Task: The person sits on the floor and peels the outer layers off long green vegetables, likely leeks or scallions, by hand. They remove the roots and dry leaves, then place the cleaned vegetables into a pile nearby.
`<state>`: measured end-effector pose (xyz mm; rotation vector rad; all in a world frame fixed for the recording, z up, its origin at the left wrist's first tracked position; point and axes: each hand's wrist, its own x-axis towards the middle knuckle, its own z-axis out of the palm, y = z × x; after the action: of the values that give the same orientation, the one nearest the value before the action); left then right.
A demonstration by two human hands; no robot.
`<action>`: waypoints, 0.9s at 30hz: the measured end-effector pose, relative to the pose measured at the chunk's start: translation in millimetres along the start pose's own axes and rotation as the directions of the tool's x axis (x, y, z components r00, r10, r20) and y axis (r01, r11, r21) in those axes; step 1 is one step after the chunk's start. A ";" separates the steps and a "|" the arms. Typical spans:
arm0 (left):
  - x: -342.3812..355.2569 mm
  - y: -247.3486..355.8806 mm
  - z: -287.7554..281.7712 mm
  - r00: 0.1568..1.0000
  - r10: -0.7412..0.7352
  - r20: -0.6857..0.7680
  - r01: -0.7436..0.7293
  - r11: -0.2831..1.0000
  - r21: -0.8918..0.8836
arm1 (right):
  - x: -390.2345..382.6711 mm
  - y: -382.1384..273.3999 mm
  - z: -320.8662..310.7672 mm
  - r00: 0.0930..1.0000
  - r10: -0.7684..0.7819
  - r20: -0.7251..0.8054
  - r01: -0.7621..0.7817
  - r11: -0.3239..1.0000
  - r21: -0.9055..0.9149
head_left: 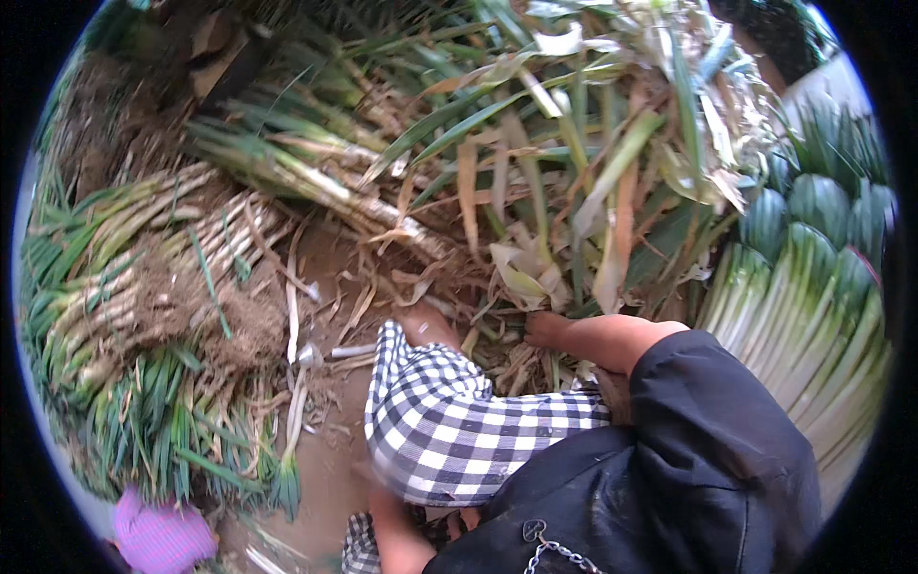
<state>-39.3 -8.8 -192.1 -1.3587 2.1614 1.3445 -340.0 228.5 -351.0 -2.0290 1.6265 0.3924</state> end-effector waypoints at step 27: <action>29.6 81.3 -15.1 0.947 0.286 0.147 -0.322 0.838 0.441 | -300.2 119.3 -343.6 0.518 0.675 -0.526 -0.743 0.659 0.113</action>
<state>-117.4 -27.0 -156.2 -0.7934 2.5048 0.8588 -558.0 266.9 65.4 -1.4919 2.8691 0.2029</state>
